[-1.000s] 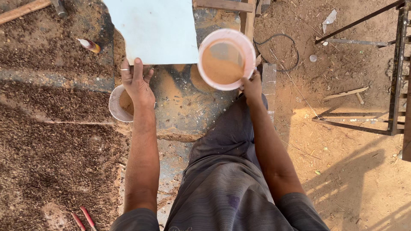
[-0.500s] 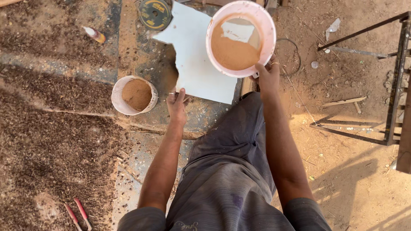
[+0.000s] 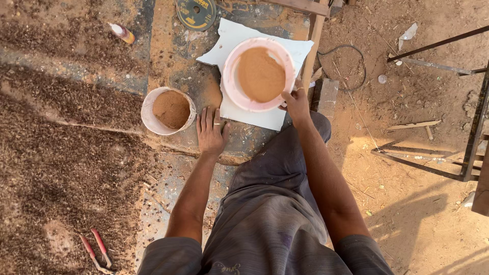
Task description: The person mixes sawdust with white glue on a flat surface using a putty knife, then applies the mixture to fill holes in wooden planks. The person works on multiple planks, spreading the filler into the holes and smoothing the surface.
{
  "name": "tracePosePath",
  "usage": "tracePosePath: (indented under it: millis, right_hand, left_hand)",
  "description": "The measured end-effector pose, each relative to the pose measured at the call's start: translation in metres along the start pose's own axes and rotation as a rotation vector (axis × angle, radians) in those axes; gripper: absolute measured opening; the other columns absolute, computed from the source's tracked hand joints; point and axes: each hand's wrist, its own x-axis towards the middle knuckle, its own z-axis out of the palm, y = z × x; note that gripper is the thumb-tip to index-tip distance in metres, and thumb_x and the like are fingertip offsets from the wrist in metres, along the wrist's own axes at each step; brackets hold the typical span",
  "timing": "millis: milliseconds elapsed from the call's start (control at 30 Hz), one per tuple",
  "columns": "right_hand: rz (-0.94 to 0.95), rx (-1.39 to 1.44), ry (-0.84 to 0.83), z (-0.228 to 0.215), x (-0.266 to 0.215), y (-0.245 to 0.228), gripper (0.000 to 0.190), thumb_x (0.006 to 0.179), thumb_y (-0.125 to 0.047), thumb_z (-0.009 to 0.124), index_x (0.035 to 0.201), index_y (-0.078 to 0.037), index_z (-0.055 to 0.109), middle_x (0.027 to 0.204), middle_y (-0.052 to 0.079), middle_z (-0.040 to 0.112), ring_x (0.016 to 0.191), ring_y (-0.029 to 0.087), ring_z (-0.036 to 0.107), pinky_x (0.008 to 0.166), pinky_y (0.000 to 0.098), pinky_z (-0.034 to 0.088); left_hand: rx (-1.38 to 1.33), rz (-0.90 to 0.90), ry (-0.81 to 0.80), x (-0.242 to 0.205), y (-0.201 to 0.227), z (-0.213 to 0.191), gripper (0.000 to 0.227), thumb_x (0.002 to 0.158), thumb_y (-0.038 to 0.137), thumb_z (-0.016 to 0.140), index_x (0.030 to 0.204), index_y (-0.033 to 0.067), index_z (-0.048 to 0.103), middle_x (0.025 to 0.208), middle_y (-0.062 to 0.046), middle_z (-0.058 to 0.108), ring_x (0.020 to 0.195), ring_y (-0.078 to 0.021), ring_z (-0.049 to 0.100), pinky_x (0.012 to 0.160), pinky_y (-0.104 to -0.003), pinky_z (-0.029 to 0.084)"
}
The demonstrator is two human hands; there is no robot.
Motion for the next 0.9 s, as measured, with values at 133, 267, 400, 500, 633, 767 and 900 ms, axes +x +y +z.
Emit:
tracePosePath:
  millis: [133, 267, 400, 500, 633, 767, 900]
  right_hand:
    - [0.01, 0.121, 0.051, -0.004, -0.005, -0.001, 0.059, 0.099, -0.009, 0.061, 0.153, -0.014, 0.039, 0.128, 0.01, 0.066, 0.109, 0.02, 0.068, 0.084, 0.0377, 0.064]
    - [0.038, 0.03, -0.018, -0.001, -0.007, -0.003, 0.067, 0.097, -0.012, 0.061, 0.157, -0.02, 0.033, 0.127, 0.009, 0.065, 0.108, 0.021, 0.068, 0.086, 0.0395, 0.064]
    - [0.058, 0.046, 0.035, -0.001, -0.004, -0.007, 0.063, 0.097, -0.012, 0.061, 0.154, -0.018, 0.035, 0.129, 0.009, 0.063, 0.113, 0.021, 0.067, 0.088, 0.0404, 0.065]
    - [0.067, -0.011, -0.001, -0.003, -0.003, -0.005, 0.064, 0.098, -0.013, 0.061, 0.156, -0.019, 0.035, 0.13, 0.009, 0.064, 0.115, 0.021, 0.066, 0.088, 0.0401, 0.064]
    - [0.037, 0.118, 0.085, -0.003, -0.004, 0.0, 0.061, 0.098, -0.013, 0.06, 0.154, -0.017, 0.034, 0.131, 0.009, 0.064, 0.114, 0.021, 0.067, 0.089, 0.0402, 0.064]
    - [0.06, 0.007, -0.01, -0.005, -0.004, 0.002, 0.065, 0.098, -0.012, 0.062, 0.158, -0.018, 0.036, 0.127, 0.01, 0.064, 0.112, 0.02, 0.065, 0.088, 0.0398, 0.062]
    - [0.06, 0.014, -0.02, -0.005, -0.01, 0.005, 0.066, 0.098, -0.012, 0.062, 0.158, -0.018, 0.034, 0.128, 0.011, 0.065, 0.111, 0.022, 0.067, 0.089, 0.0407, 0.063]
  left_hand:
    - [-0.009, -0.055, -0.081, -0.006, 0.0, 0.011, 0.068, 0.109, 0.055, 0.03, 0.16, 0.0109, 0.032, 0.166, -0.018, 0.028, 0.157, -0.0329, 0.021, 0.129, -0.055, 0.014]
    - [0.007, -0.045, -0.09, -0.005, -0.003, 0.01, 0.07, 0.107, 0.056, 0.033, 0.16, 0.0104, 0.032, 0.165, -0.019, 0.029, 0.156, -0.0334, 0.021, 0.127, -0.057, 0.015]
    - [-0.019, -0.049, -0.063, -0.003, -0.002, 0.007, 0.07, 0.107, 0.056, 0.035, 0.16, 0.0099, 0.033, 0.165, -0.019, 0.029, 0.156, -0.0347, 0.022, 0.127, -0.057, 0.016]
    - [-0.042, -0.044, -0.052, -0.003, -0.001, 0.003, 0.069, 0.107, 0.055, 0.035, 0.159, 0.0097, 0.034, 0.165, -0.02, 0.03, 0.155, -0.0352, 0.023, 0.127, -0.057, 0.016]
    - [-0.058, -0.044, -0.028, -0.004, -0.001, 0.001, 0.068, 0.108, 0.055, 0.036, 0.158, 0.0092, 0.037, 0.166, -0.019, 0.031, 0.156, -0.0353, 0.025, 0.127, -0.057, 0.016]
    - [-0.038, -0.05, -0.052, -0.001, 0.0, 0.002, 0.068, 0.107, 0.055, 0.037, 0.158, 0.0094, 0.038, 0.166, -0.019, 0.03, 0.156, -0.0347, 0.023, 0.127, -0.057, 0.016]
    - [-0.05, -0.047, -0.046, -0.005, -0.002, 0.006, 0.067, 0.109, 0.055, 0.036, 0.159, 0.0109, 0.036, 0.167, -0.018, 0.029, 0.158, -0.0342, 0.021, 0.13, -0.057, 0.015]
